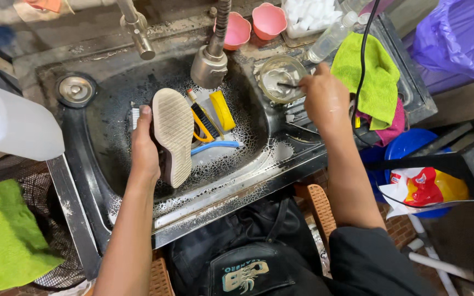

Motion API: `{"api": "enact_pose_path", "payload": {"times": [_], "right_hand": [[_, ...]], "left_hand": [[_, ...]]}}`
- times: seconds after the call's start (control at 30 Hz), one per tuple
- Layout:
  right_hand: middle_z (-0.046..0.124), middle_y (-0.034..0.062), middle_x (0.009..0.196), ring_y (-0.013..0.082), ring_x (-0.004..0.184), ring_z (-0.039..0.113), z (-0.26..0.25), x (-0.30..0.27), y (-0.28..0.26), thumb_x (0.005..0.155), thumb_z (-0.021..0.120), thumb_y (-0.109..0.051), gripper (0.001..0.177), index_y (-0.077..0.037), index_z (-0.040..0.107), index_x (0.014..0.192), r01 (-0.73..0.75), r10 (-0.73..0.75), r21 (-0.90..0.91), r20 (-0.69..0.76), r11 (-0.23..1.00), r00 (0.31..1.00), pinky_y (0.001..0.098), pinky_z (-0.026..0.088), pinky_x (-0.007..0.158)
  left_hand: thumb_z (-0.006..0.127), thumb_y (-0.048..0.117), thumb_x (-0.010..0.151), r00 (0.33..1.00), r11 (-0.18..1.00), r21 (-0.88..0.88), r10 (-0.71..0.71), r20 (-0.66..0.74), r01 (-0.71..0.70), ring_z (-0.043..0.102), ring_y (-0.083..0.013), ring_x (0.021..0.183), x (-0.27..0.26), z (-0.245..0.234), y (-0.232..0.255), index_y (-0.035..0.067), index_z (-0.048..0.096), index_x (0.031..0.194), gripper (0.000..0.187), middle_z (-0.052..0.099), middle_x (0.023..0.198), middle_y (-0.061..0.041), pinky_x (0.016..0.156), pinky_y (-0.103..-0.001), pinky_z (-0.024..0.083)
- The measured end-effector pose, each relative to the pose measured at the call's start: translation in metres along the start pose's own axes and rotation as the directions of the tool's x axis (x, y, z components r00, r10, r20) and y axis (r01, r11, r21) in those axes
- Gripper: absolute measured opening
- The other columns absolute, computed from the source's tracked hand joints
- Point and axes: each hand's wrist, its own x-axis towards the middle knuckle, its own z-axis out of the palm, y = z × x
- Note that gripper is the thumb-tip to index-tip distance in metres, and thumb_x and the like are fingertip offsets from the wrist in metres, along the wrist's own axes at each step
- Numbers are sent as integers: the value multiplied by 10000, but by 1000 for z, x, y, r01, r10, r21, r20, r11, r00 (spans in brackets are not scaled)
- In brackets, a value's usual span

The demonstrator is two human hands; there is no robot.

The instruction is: The person cleans the sole of a single sneaker in a sink. They first use a small metal tool to pick at the tread, then scrub the entire sole with a brush while rinsing under running water.

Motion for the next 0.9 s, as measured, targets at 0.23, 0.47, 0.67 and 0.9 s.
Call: {"api": "enact_pose_path", "payload": {"times": [0.23,0.47,0.67,0.9], "right_hand": [[492,89,852,367,668,598,-5,-5,-11,786,587,-107,100,-145,668,830,-39,37,65,33,997,999,442,502,598],[512,170,730,427,718,538,-20,-6,-31,876,501,-47,95,-40,574,936,280,-228,559,-163,780,960,480,419,621],[476,55,606,204,619,438,-8,13,-130,887,482,-205,215,-86,446,711,371,-217,821,-304,434,928,346,337,584],[344,-3,472,181,607,379,30,31,-204,802,471,-91,356,-80,370,460,543,-142,641,-567,542,811,326,298,615]], "left_hand": [[499,473,802,999,1000,24,18,-31,-17,583,-134,719,10,-6,-14,70,617,865,425,597,785,-57,696,-272,507],[552,455,738,987,969,-240,-99,-130,66,609,-169,711,21,-4,-13,103,627,875,386,624,801,-74,667,-283,519],[524,456,712,978,936,-320,-184,-97,145,593,-154,767,16,5,-3,106,614,916,415,631,865,-62,699,-264,481],[475,383,776,995,901,-423,-101,-3,90,595,-185,838,11,13,-11,62,566,983,392,624,944,-119,723,-283,476]]}}
